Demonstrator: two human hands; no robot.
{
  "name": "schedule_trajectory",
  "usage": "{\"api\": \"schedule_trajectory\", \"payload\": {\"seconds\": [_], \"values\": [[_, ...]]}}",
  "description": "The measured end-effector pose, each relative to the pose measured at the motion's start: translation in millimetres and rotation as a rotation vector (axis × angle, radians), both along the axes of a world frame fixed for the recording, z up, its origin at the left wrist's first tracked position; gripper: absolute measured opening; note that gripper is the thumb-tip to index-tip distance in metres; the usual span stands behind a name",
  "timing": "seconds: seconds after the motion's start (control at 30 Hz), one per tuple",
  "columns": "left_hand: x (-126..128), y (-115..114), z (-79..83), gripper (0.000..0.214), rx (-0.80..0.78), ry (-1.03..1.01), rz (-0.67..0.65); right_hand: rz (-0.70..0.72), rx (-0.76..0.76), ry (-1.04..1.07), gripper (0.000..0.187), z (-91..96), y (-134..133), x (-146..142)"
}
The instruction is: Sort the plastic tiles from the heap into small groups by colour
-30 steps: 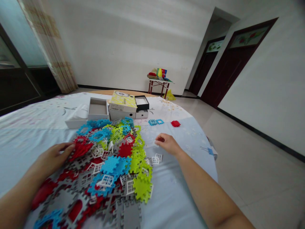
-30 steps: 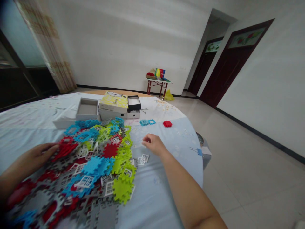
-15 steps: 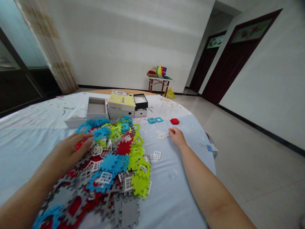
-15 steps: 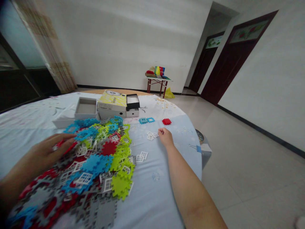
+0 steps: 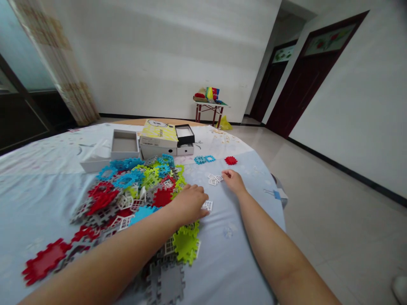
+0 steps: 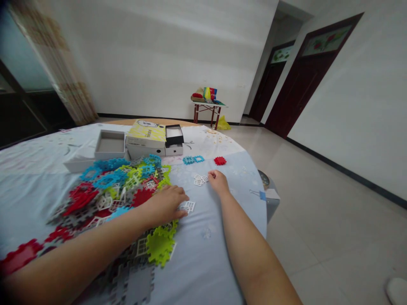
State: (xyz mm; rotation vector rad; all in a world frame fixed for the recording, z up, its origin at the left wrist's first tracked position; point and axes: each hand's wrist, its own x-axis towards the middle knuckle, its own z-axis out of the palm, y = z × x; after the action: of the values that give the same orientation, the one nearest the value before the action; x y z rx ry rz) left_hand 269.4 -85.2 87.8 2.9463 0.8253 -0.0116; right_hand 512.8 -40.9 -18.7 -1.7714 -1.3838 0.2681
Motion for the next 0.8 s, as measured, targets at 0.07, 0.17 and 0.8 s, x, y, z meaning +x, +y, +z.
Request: {"api": "schedule_trajectory", "payload": {"seconds": [0.07,0.17,0.8], "values": [[8.6,1.2,-7.8,0.033,0.019,0.085,0.011,0.001,-0.003,-0.005,0.023,-0.6,0.6,0.9],[12.5,3.8,-17.2,0.037,0.032,0.14,0.038,0.006,-0.009,-0.01,0.021,-1.8,2.0,2.3],[28.9,10.2,-5.6,0.034,-0.091,0.233,0.113,0.007,-0.031,0.006,0.019,-4.3,7.2,4.1]]}}
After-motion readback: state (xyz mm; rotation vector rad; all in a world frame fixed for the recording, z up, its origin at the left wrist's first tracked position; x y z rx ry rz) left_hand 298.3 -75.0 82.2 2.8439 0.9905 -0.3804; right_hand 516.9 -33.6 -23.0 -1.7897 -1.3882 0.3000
